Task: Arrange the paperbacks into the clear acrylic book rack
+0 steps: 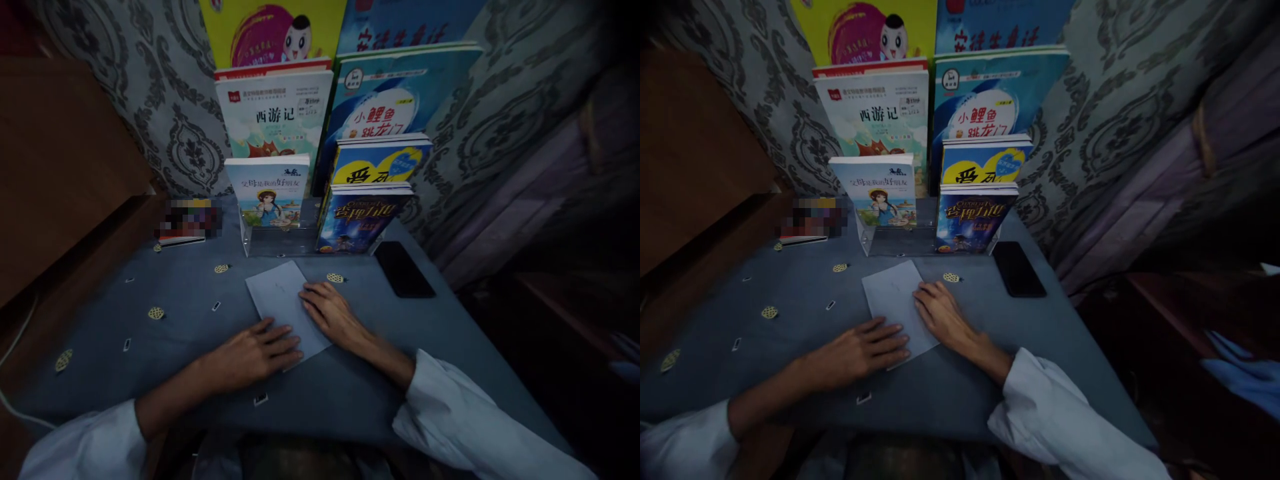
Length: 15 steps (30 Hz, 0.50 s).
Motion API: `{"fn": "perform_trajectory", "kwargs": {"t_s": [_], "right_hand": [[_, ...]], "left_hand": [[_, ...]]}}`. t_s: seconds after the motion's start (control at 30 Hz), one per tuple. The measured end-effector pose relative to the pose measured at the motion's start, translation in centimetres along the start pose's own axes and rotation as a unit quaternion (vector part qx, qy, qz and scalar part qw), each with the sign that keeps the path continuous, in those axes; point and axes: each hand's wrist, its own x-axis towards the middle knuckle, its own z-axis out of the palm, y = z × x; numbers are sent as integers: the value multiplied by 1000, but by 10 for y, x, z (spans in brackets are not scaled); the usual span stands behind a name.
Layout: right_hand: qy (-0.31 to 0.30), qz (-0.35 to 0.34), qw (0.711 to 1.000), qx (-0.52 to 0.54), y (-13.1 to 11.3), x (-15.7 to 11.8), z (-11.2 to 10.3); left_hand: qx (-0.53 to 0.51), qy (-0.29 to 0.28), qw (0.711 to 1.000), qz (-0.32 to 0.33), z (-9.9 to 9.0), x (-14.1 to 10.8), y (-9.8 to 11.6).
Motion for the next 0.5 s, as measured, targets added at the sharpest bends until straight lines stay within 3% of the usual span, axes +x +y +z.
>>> {"fn": "perform_trajectory", "kwargs": {"t_s": [0.3, 0.4, 0.5], "right_hand": [[-18, 22, 1000, 13, -19, -5, -5], [-24, 22, 999, 6, -20, -4, -3], [-26, 22, 999, 5, -18, -2, -2]], "left_hand": [[-90, -58, 984, -142, -11, -30, -31], [-106, -49, 978, -171, -7, -28, -47], [-94, -15, 967, -238, 7, -19, -66]]}}
